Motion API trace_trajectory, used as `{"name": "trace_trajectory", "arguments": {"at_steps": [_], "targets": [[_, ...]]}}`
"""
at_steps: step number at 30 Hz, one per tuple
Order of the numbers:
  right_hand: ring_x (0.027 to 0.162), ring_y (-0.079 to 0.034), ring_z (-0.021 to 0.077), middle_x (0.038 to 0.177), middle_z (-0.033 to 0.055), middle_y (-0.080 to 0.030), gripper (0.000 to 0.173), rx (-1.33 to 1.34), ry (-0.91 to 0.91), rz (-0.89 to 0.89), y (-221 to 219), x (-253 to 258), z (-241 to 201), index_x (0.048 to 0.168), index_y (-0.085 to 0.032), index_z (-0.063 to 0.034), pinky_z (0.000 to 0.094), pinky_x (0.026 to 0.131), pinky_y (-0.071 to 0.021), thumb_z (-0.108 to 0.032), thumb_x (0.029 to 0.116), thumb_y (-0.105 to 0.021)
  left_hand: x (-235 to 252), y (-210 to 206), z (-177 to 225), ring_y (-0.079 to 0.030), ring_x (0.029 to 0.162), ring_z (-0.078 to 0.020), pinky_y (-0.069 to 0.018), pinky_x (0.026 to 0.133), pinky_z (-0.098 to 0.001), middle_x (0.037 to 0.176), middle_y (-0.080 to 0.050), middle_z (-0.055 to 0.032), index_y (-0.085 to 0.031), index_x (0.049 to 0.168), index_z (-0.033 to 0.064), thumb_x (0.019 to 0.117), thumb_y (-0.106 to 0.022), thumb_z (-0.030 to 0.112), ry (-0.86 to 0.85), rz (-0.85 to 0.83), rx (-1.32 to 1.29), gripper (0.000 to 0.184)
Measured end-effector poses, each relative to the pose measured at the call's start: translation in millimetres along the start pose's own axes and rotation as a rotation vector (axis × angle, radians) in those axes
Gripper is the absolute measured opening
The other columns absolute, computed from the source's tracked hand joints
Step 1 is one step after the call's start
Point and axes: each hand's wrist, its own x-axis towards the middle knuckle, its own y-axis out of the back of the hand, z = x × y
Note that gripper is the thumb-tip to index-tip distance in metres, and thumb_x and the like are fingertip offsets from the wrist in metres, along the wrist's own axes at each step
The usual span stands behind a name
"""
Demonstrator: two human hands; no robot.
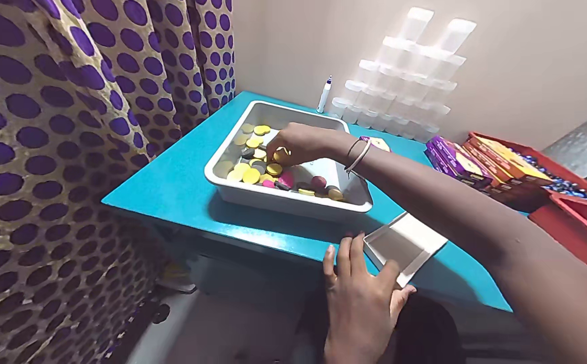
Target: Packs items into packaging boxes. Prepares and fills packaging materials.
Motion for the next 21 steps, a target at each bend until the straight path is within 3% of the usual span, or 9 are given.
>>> {"name": "trace_trajectory", "arguments": {"at_steps": [5,7,10,12,14,16,17,20,21], "targets": [[0.085,-0.069,0.0298,0.089,0.0126,-0.072,0.015,-0.044,-0.136,-0.066,8,-5,0,0.098,-0.076,-0.0037,0.0541,0.077,-0.0528,-0.017,0.0918,-0.073,0,1,-2,-0.059,0.128,-0.0348,-0.0326,0.111,-0.0603,0.129,-0.068,-0.0136,-0.077,0.096,0.0357,0.0883,-0.059,0.063,-0.004,0.008,0.002,0.034],[0.086,-0.069,0.0301,0.093,0.0135,-0.072,0.022,-0.017,-0.168,-0.034,8,-8,3,0.103,-0.074,-0.003,0.0542,0.078,-0.0541,-0.022,0.0926,-0.075,0,1,-4,-0.059,0.128,-0.034,-0.0331,0.111,-0.0599,0.13,-0.068,-0.0127,-0.077,0.095,0.036,0.0879,-0.06,0.063,-0.002,0.006,-0.008,0.033],[0.089,-0.07,0.0299,0.101,0.0145,-0.073,0.029,0.028,-0.182,0.006,12,-8,2,0.114,-0.071,-0.0026,0.052,0.082,-0.0551,-0.017,0.0895,-0.078,1,2,-5,-0.059,0.128,-0.0342,-0.0333,0.11,-0.0597,0.131,-0.068,-0.0129,-0.077,0.094,0.0358,0.088,-0.06,0.062,-0.001,-0.006,-0.018,0.031],[0.09,-0.071,0.03,0.102,0.0155,-0.074,0.03,0.013,-0.143,-0.014,12,-4,0,0.115,-0.072,-0.0015,0.0506,0.085,-0.0554,-0.017,0.0902,-0.078,2,3,-6,-0.058,0.129,-0.0366,-0.0336,0.11,-0.0607,0.133,-0.067,-0.0154,-0.078,0.102,0.0361,0.0862,-0.061,0.064,-0.011,-0.014,-0.013,0.036],[0.089,-0.071,0.0304,0.099,0.0151,-0.074,0.025,-0.033,-0.116,-0.051,10,1,-2,0.113,-0.075,-0.0029,0.0518,0.083,-0.0551,-0.018,0.0925,-0.075,1,9,-9,-0.055,0.132,-0.0416,-0.0347,0.109,-0.0623,0.137,-0.063,-0.0208,-0.075,0.119,0.0339,0.0847,-0.058,0.07,-0.022,-0.024,-0.027,0.053],[0.086,-0.07,0.0307,0.095,0.0147,-0.074,0.023,-0.061,-0.095,-0.047,7,4,-5,0.11,-0.076,-0.0036,0.0529,0.08,-0.0545,-0.02,0.0949,-0.072,0,25,-15,-0.048,0.138,-0.0441,-0.0339,0.111,-0.0618,0.143,-0.058,-0.0231,-0.072,0.126,0.0258,0.0899,-0.055,0.07,-0.011,0.038,-0.168,0.059],[0.082,-0.069,0.0304,0.091,0.0144,-0.073,0.024,-0.069,-0.097,-0.032,6,5,-5,0.111,-0.076,-0.0032,0.0525,0.077,-0.0543,-0.021,0.0958,-0.071,-1,39,-19,-0.046,0.14,-0.0396,-0.0326,0.114,-0.0581,0.143,-0.058,-0.0192,-0.071,0.124,0.0227,0.0945,-0.054,0.066,0.007,0.113,-0.276,0.055],[0.081,-0.068,0.0315,0.091,0.0152,-0.072,0.027,-0.073,-0.094,0.007,4,5,-8,0.115,-0.072,-0.0023,0.0528,0.077,-0.0538,-0.02,0.0954,-0.071,-2,101,-33,-0.048,0.138,-0.0112,-0.04,0.116,-0.0319,0.134,-0.062,0.0084,-0.069,0.113,0.0227,0.1046,-0.052,0.045,0.011,0.354,-0.607,0.029],[0.082,-0.069,0.0309,0.093,0.0145,-0.072,0.027,-0.084,-0.088,0.006,3,5,-8,0.116,-0.072,-0.0031,0.0523,0.077,-0.0542,-0.021,0.0956,-0.07,-4,124,-36,-0.052,0.135,-0.0098,-0.0422,0.114,-0.0298,0.129,-0.065,0.0107,-0.069,0.111,0.0215,0.1049,-0.053,0.036,-0.009,0.409,-0.729,0.023]]}}
